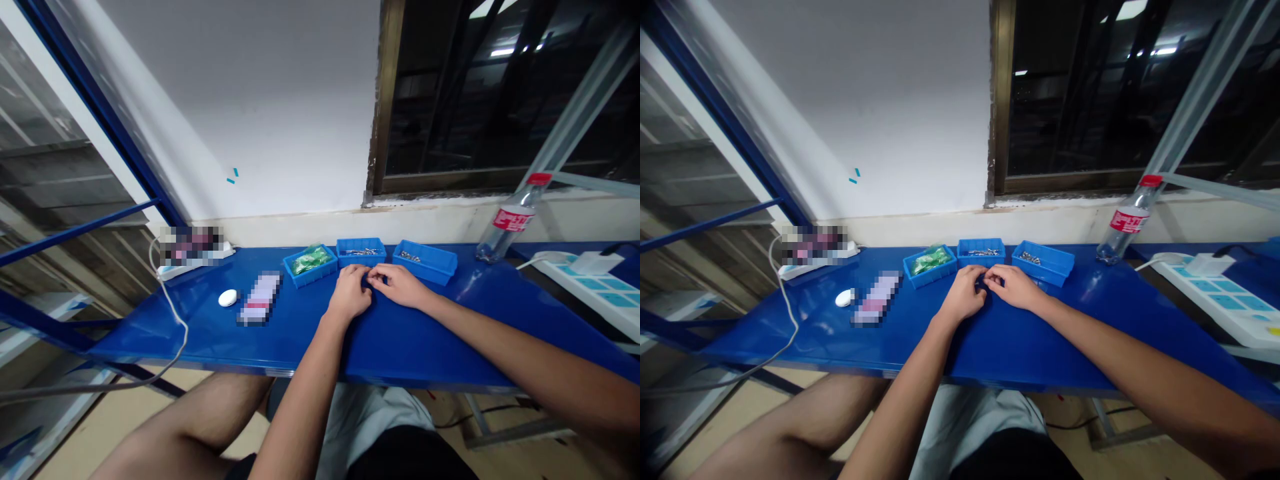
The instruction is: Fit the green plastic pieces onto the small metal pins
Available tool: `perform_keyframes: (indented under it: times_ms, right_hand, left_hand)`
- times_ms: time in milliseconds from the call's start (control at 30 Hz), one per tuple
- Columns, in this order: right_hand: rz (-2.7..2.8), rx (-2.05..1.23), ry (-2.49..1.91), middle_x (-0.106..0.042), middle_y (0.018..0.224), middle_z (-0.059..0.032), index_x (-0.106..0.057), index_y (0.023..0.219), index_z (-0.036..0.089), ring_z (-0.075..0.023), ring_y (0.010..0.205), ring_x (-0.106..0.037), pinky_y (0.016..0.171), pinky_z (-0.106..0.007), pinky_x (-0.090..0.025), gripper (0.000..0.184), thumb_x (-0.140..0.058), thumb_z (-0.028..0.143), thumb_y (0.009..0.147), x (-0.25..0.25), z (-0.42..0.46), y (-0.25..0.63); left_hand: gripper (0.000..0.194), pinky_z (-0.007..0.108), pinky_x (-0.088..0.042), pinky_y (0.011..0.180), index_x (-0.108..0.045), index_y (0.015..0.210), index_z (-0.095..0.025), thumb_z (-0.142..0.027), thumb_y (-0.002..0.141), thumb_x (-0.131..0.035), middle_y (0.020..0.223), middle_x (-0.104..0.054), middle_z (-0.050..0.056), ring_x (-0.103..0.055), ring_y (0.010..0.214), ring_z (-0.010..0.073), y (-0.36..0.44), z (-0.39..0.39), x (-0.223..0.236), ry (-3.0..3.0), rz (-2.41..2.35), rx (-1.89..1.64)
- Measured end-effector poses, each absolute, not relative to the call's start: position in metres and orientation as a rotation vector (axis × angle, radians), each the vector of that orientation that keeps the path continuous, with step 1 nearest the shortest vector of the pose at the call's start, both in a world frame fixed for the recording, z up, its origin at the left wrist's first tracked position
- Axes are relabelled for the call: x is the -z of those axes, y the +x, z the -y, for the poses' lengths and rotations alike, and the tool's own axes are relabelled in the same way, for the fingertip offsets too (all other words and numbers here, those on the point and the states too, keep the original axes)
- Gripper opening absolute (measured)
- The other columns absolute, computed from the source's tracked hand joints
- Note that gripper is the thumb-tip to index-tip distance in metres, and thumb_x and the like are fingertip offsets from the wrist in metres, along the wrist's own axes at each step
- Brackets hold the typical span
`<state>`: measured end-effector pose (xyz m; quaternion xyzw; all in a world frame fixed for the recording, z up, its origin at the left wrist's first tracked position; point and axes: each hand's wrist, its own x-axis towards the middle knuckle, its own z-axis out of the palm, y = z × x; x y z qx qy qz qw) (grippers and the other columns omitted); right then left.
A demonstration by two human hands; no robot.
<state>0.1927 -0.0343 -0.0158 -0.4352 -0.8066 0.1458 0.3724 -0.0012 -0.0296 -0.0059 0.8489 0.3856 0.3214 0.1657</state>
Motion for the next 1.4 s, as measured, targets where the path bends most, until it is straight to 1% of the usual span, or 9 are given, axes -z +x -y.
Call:
perform_keyframes:
  times_ms: [100, 300, 467, 767, 867, 967, 1133, 1300, 1400]
  right_hand:
    - [2.074, -0.366, -1.113, -0.073, 0.086, -0.0045, -0.073, 0.093, 0.024, -0.0207, 0.074, -0.064, 0.071, -0.035, -0.051, 0.019, -0.059, 0.036, 0.097, 0.015, 0.035, 0.193]
    - [2.076, -0.352, -1.132, -0.074, 0.087, -0.0047, -0.074, 0.094, 0.024, -0.0208, 0.076, -0.065, 0.072, -0.035, -0.051, 0.021, -0.058, 0.036, 0.098, 0.016, 0.034, 0.193]
    - [2.075, -0.355, -1.131, -0.074, 0.088, -0.0047, -0.074, 0.093, 0.024, -0.0211, 0.076, -0.065, 0.073, -0.036, -0.052, 0.019, -0.058, 0.035, 0.098, 0.017, 0.034, 0.193]
    - [2.088, -0.327, -1.130, -0.074, 0.088, -0.0041, -0.074, 0.094, 0.023, -0.0196, 0.076, -0.066, 0.072, -0.034, -0.051, 0.018, -0.059, 0.032, 0.098, 0.017, 0.033, 0.194]
    - [2.089, -0.324, -1.129, -0.074, 0.086, -0.0040, -0.074, 0.094, 0.022, -0.0191, 0.075, -0.065, 0.072, -0.033, -0.051, 0.018, -0.059, 0.031, 0.098, 0.018, 0.033, 0.194]
    - [2.085, -0.324, -1.126, -0.074, 0.086, -0.0038, -0.074, 0.094, 0.023, -0.0190, 0.074, -0.065, 0.071, -0.033, -0.051, 0.018, -0.059, 0.031, 0.098, 0.019, 0.032, 0.193]
    - [2.089, -0.332, -1.121, -0.074, 0.087, -0.0044, -0.074, 0.094, 0.023, -0.0198, 0.075, -0.065, 0.071, -0.034, -0.051, 0.017, -0.060, 0.031, 0.098, 0.019, 0.033, 0.194]
    - [2.093, -0.332, -1.128, -0.074, 0.087, -0.0032, -0.074, 0.094, 0.023, -0.0191, 0.076, -0.065, 0.072, -0.033, -0.050, 0.016, -0.060, 0.030, 0.098, 0.018, 0.033, 0.194]
    - [2.096, -0.328, -1.135, -0.073, 0.086, -0.0031, -0.074, 0.093, 0.023, -0.0189, 0.075, -0.065, 0.071, -0.032, -0.050, 0.017, -0.060, 0.030, 0.098, 0.018, 0.033, 0.194]
  left_hand:
    - [0.051, 0.045, -0.046, 0.115, -0.069, 0.128, -0.021, -0.007, 0.080, -0.061, 0.136, -0.066, 0.012, -0.055, 0.131, 0.0311, -0.004, 0.030, 0.008, 2.424, -1.200, -0.909]
    - [0.058, 0.037, -0.048, 0.113, -0.070, 0.127, -0.013, 0.008, 0.078, -0.047, 0.131, -0.067, 0.015, -0.062, 0.124, 0.0252, -0.009, 0.024, 0.009, 2.373, -1.209, -0.946]
    - [0.061, 0.034, -0.052, 0.109, -0.071, 0.124, -0.016, 0.011, 0.077, -0.046, 0.130, -0.068, 0.014, -0.066, 0.120, 0.0234, -0.009, 0.024, 0.007, 2.317, -1.228, -0.986]
    - [0.051, 0.033, -0.052, 0.107, -0.073, 0.120, -0.019, 0.007, 0.084, -0.048, 0.126, -0.071, 0.010, -0.068, 0.116, 0.0226, -0.009, 0.028, -0.001, 2.307, -1.289, -1.070]
    - [0.044, 0.033, -0.052, 0.107, -0.074, 0.118, -0.018, 0.003, 0.086, -0.052, 0.123, -0.072, 0.010, -0.068, 0.115, 0.0227, -0.008, 0.028, 0.001, 2.329, -1.322, -1.020]
    - [0.038, 0.035, -0.052, 0.105, -0.074, 0.118, -0.017, -0.003, 0.088, -0.056, 0.120, -0.074, 0.011, -0.067, 0.114, 0.0251, -0.008, 0.028, 0.004, 2.386, -1.366, -0.937]
    - [0.032, 0.037, -0.053, 0.101, -0.077, 0.115, -0.020, -0.009, 0.092, -0.057, 0.116, -0.075, 0.010, -0.068, 0.109, 0.0258, -0.009, 0.027, 0.005, 2.453, -1.395, -0.871]
    - [0.030, 0.033, -0.056, 0.094, -0.078, 0.111, -0.020, -0.008, 0.090, -0.059, 0.112, -0.075, 0.010, -0.071, 0.100, 0.0236, -0.008, 0.027, 0.003, 2.398, -1.383, -0.906]
    - [0.034, 0.031, -0.056, 0.093, -0.078, 0.110, -0.021, -0.004, 0.090, -0.057, 0.112, -0.076, 0.008, -0.072, 0.102, 0.0229, -0.009, 0.027, 0.004, 2.376, -1.387, -0.933]
